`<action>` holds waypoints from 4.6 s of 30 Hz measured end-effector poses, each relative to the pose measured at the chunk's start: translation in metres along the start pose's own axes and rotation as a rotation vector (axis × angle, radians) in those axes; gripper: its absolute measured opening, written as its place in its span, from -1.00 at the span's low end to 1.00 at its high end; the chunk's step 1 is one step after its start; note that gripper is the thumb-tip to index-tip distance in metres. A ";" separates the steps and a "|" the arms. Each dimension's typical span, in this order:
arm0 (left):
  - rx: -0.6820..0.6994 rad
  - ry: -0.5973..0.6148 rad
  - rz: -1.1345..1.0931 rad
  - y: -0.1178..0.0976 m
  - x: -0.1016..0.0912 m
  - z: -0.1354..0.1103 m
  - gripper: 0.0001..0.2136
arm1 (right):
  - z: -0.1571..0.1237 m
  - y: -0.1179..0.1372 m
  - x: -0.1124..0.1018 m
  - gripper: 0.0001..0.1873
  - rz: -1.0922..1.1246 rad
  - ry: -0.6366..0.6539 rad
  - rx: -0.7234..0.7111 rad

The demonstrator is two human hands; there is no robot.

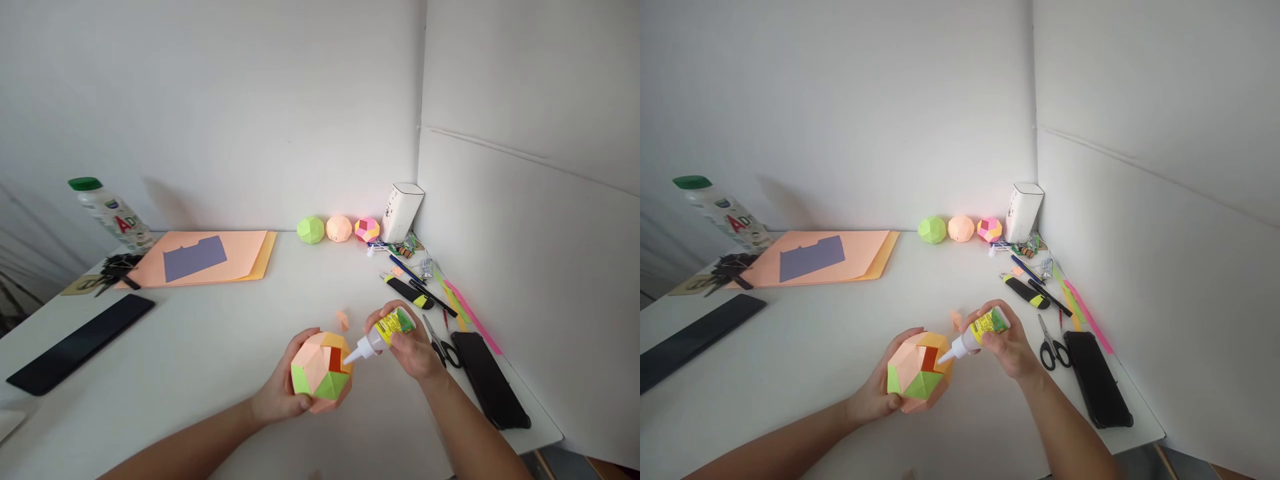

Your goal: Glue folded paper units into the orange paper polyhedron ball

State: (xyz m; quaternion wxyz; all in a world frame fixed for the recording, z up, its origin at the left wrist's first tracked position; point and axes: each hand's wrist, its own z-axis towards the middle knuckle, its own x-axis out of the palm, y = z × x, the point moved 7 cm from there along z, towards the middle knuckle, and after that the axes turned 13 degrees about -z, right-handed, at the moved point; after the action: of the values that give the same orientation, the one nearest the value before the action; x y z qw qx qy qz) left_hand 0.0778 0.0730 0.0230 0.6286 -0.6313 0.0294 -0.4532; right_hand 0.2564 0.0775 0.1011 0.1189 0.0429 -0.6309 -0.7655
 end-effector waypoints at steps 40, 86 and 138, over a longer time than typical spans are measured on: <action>0.170 -0.001 -0.054 -0.015 -0.004 0.001 -0.28 | 0.004 -0.019 0.007 -0.69 0.176 0.104 0.075; -0.042 0.388 0.041 0.013 0.023 -0.003 -0.12 | 0.014 -0.042 -0.037 -0.72 0.285 -0.397 0.208; -0.055 -0.053 0.284 -0.011 0.000 0.012 -0.41 | 0.027 -0.106 -0.114 -0.36 -0.811 -0.556 0.156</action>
State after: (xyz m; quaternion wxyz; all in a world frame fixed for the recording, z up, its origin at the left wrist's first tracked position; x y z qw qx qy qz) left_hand 0.0793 0.0841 0.0340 0.6696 -0.6495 0.1142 -0.3418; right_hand 0.3469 0.1484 -0.0064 -0.3646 0.0878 -0.6267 -0.6831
